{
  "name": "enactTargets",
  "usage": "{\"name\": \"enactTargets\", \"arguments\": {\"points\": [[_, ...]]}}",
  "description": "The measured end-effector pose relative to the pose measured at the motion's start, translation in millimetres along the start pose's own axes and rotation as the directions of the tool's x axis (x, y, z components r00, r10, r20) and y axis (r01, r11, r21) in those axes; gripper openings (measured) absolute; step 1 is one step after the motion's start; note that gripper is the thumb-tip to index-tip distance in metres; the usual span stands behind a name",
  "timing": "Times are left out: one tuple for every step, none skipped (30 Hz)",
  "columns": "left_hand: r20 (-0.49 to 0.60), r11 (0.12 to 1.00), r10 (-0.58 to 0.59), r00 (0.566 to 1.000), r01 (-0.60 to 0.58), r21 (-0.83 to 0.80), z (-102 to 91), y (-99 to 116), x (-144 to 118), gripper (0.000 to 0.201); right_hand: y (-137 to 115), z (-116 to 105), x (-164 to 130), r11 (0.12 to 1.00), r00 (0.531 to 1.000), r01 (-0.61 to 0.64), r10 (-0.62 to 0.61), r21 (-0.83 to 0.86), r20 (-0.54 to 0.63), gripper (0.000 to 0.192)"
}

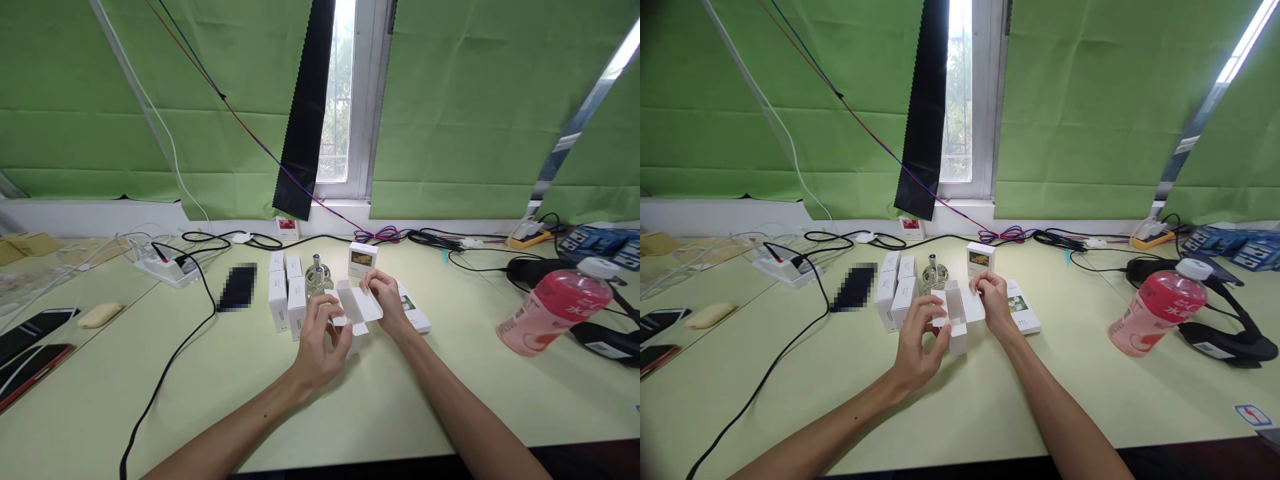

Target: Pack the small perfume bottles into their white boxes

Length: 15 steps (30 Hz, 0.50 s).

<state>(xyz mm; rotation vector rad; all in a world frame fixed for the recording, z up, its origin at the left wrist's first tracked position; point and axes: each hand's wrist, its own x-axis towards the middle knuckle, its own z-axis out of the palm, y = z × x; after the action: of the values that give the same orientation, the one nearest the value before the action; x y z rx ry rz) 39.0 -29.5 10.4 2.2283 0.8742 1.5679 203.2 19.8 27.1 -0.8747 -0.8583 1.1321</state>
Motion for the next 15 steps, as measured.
{"name": "enactTargets", "arguments": {"points": [[0.008, 1.000, -0.004, 1.000, 0.004, -0.009, 0.4, -0.1, -0.4, 0.008, 0.0, 0.0, 0.0, 1.000, 1.000, -0.004, 0.004, -0.004, -0.002, 0.003], [0.015, 1.000, -0.010, 1.000, 0.010, -0.017, 0.9, -0.3, -0.7, 0.010, -0.1, 0.0, 0.0, 1.000, 1.000, -0.007, 0.007, -0.006, -0.003, 0.003], [0.023, 0.999, -0.018, 1.000, 0.018, -0.026, 1.4, -0.6, -1.1, 0.013, -0.2, 0.0, -0.1, 1.000, 1.000, -0.009, 0.009, -0.008, -0.001, 0.004], [0.031, 0.999, -0.026, 0.999, 0.027, -0.033, 1.8, -1.1, -1.5, 0.015, -0.4, 0.0, -0.3, 1.000, 1.000, -0.008, 0.008, -0.010, 0.001, 0.004], [0.038, 0.999, -0.035, 0.999, 0.037, -0.037, 2.0, -1.6, -1.9, 0.017, -0.5, 0.0, -0.5, 1.000, 1.000, -0.005, 0.005, -0.013, 0.005, 0.004], [0.045, 0.998, -0.044, 0.998, 0.046, -0.038, 2.2, -2.0, -2.2, 0.020, -0.5, 0.0, -0.7, 1.000, 1.000, -0.002, 0.002, -0.018, 0.009, 0.005], [0.053, 0.998, -0.052, 0.997, 0.054, -0.036, 2.2, -2.3, -2.5, 0.022, -0.5, 0.0, -0.9, 1.000, 1.000, 0.001, -0.001, -0.025, 0.013, 0.005], [0.060, 0.998, -0.059, 0.996, 0.061, -0.033, 2.1, -2.5, -2.7, 0.024, -0.3, 0.1, -1.2, 0.999, 1.000, 0.004, -0.004, -0.032, 0.017, 0.006], [0.066, 0.997, -0.064, 0.996, 0.066, -0.028, 2.0, -2.6, -2.9, 0.025, -0.1, 0.1, -1.4, 0.999, 1.000, 0.006, -0.006, -0.036, 0.020, 0.006], [0.071, 0.997, -0.066, 0.995, 0.067, -0.023, 1.9, -2.6, -3.1, 0.027, 0.2, 0.1, -1.5, 0.999, 1.000, 0.009, -0.008, -0.035, 0.024, 0.006], [0.073, 0.998, -0.063, 0.995, 0.064, -0.018, 1.9, -2.6, -3.3, 0.027, 0.6, 0.2, -1.7, 0.999, 1.000, 0.011, -0.010, -0.031, 0.029, 0.006], [0.075, 0.998, -0.055, 0.996, 0.056, -0.013, 1.9, -2.6, -3.4, 0.028, 0.9, 0.2, -1.8, 1.000, 0.999, 0.013, -0.012, -0.026, 0.035, 0.005], [0.073, 0.999, -0.043, 0.996, 0.044, -0.010, 2.1, -2.6, -3.6, 0.028, 1.3, 0.3, -1.9, 1.000, 0.999, 0.014, -0.013, -0.021, 0.042, 0.005], [0.070, 0.999, -0.031, 0.997, 0.032, -0.007, 2.3, -2.7, -3.7, 0.027, 1.7, 0.3, -2.0, 1.000, 0.999, 0.013, -0.012, -0.018, 0.049, 0.004], [0.068, 1.000, -0.018, 0.998, 0.019, -0.005, 2.6, -2.9, -3.9, 0.027, 2.2, 0.4, -2.0, 1.000, 0.998, 0.012, -0.011, -0.014, 0.054, 0.004]]}}
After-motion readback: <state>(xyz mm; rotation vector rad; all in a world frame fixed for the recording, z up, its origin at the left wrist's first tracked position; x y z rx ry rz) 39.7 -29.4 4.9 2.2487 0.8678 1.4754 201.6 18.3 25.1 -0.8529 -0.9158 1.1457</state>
